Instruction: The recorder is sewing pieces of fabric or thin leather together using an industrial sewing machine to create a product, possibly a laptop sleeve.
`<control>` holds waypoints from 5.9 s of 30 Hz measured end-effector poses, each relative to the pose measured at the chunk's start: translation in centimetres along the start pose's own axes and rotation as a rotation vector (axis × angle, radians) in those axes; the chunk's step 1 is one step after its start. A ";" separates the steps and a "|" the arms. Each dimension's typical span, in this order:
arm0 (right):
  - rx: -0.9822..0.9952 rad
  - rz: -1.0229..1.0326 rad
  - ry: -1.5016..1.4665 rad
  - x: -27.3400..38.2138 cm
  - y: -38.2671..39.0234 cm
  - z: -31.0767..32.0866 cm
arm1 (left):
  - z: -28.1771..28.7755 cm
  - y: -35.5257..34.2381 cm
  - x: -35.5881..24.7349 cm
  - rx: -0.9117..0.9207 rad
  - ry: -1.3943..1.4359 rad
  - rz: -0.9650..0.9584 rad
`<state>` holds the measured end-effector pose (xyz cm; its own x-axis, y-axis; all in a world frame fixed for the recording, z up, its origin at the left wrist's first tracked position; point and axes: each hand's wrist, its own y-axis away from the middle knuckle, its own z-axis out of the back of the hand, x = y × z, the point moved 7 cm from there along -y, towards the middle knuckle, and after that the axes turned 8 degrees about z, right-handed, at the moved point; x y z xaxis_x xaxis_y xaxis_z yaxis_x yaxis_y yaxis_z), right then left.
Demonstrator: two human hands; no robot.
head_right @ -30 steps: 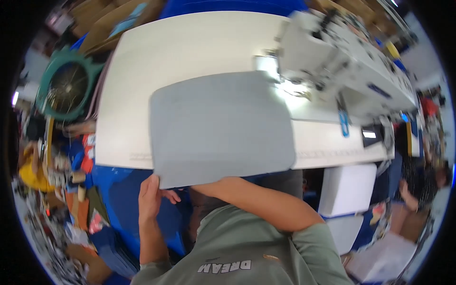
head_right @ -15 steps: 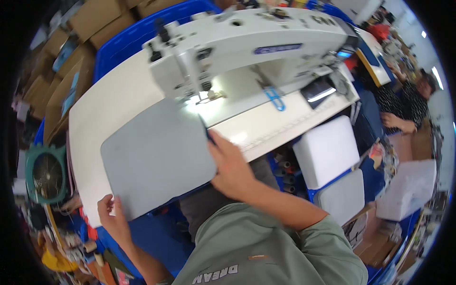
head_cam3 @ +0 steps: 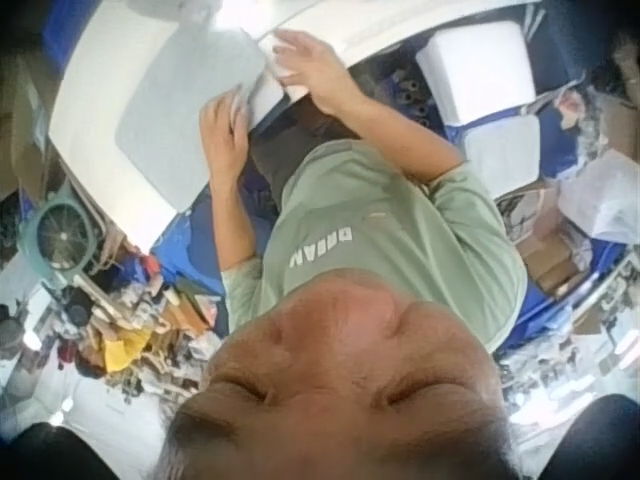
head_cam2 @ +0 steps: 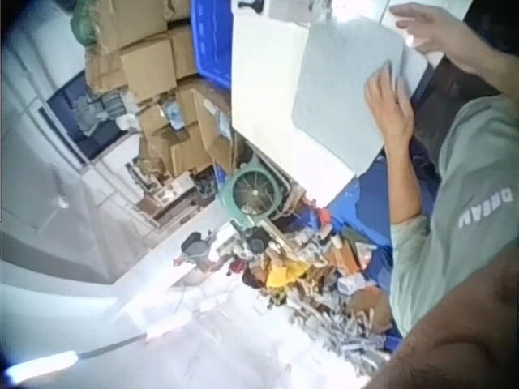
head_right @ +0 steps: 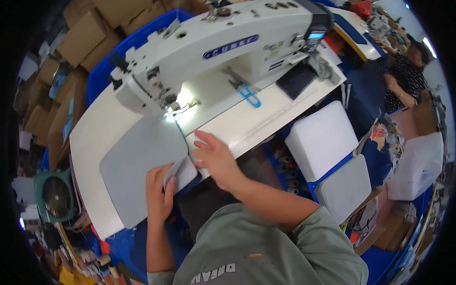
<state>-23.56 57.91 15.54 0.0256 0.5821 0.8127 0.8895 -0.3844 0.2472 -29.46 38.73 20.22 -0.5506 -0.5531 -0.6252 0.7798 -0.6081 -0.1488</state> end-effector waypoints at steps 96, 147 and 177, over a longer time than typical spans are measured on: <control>0.558 1.161 1.285 3.2 -0.4 -2.5 | -4.2 -11.9 -1.7 -0.150 -0.374 -0.052; 0.456 1.289 1.594 2.2 -3.6 -3.9 | -2.0 -12.6 2.0 -0.244 0.008 -0.105; 0.312 1.266 1.453 3.5 -6.9 -3.9 | 0.1 -12.2 3.8 0.367 -0.590 -0.381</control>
<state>-31.33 59.82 18.73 0.4221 -0.8832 0.2045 0.7034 0.1768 -0.6884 -41.07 43.96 19.69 -0.9068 -0.4177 -0.0572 0.4148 -0.9082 0.0552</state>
